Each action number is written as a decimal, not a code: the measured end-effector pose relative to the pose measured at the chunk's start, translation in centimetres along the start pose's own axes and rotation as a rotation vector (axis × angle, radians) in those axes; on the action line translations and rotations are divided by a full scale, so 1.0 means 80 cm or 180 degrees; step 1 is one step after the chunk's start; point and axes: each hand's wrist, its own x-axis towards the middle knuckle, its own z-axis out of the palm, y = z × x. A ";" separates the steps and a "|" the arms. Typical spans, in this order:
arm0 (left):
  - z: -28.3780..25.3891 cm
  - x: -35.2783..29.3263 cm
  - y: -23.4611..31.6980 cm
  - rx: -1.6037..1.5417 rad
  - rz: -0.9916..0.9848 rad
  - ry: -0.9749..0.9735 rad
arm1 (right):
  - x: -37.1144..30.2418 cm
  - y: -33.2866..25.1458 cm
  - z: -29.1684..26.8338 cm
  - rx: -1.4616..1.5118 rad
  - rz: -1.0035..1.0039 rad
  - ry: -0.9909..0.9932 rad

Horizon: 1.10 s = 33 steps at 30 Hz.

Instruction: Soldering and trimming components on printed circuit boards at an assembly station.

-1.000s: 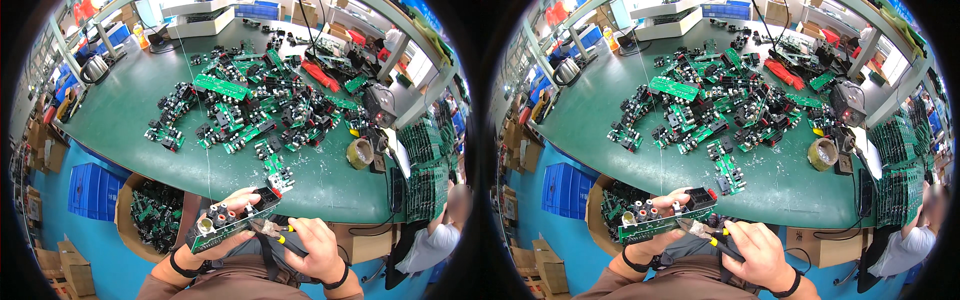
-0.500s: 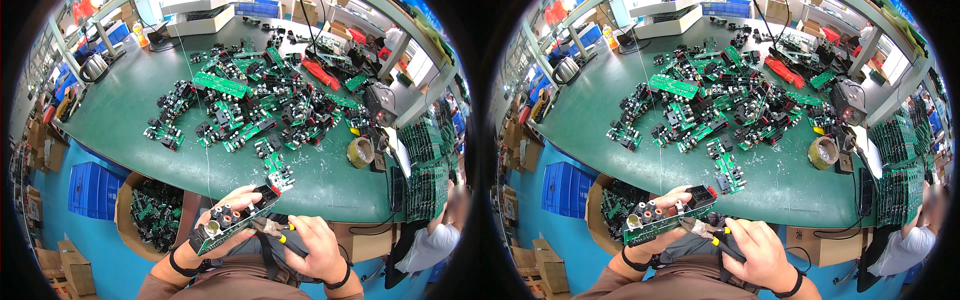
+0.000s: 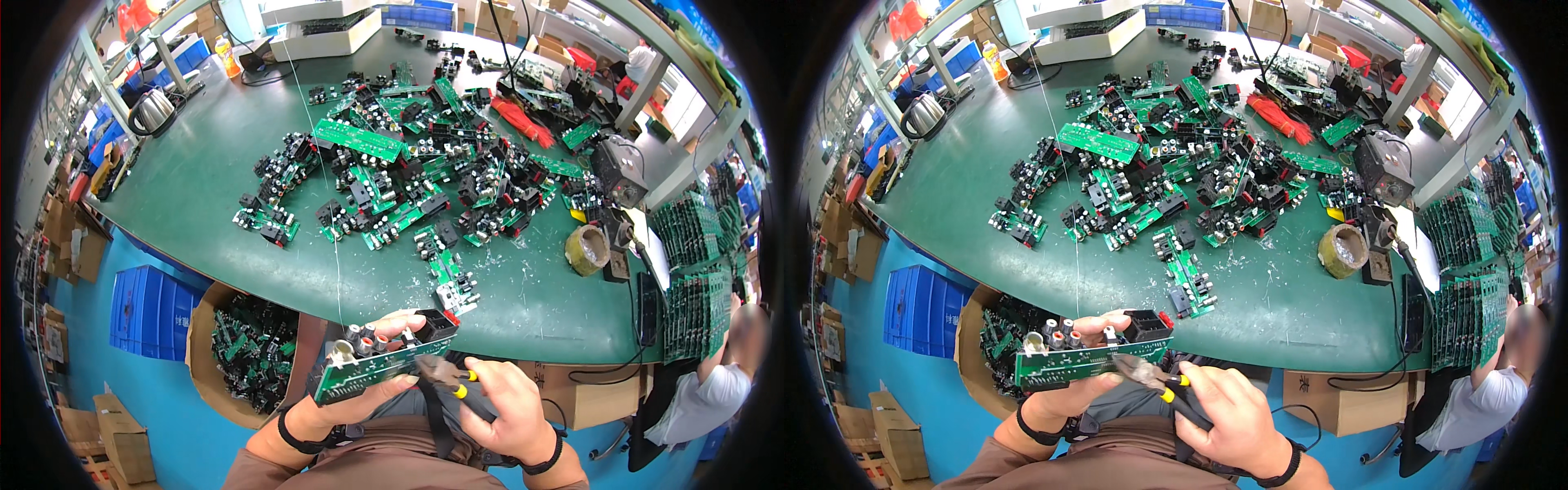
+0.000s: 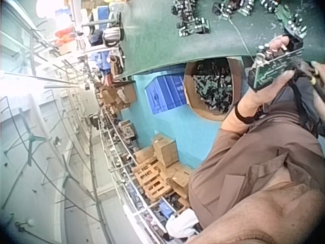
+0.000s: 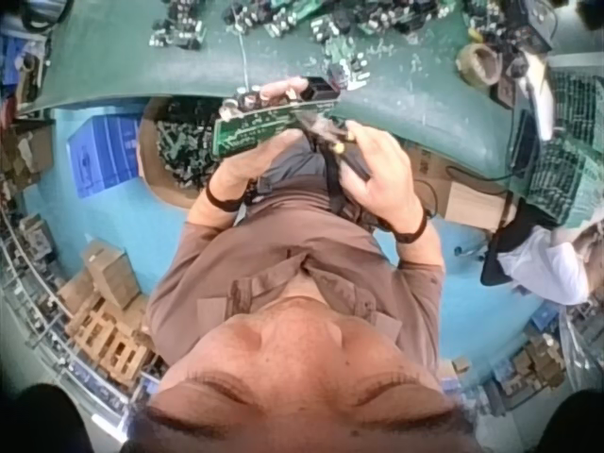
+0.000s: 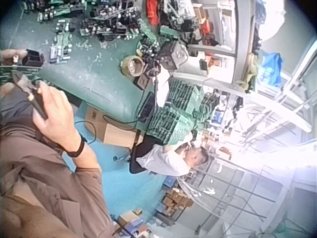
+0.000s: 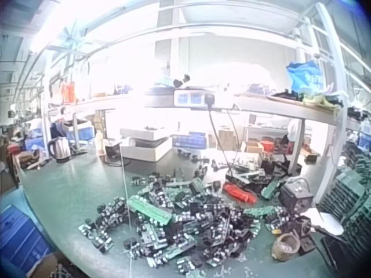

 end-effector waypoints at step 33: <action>-0.119 -0.033 0.086 0.1806 -0.0462 0.1313 | -0.032 0.047 0.019 0.0874 0.1050 0.0712</action>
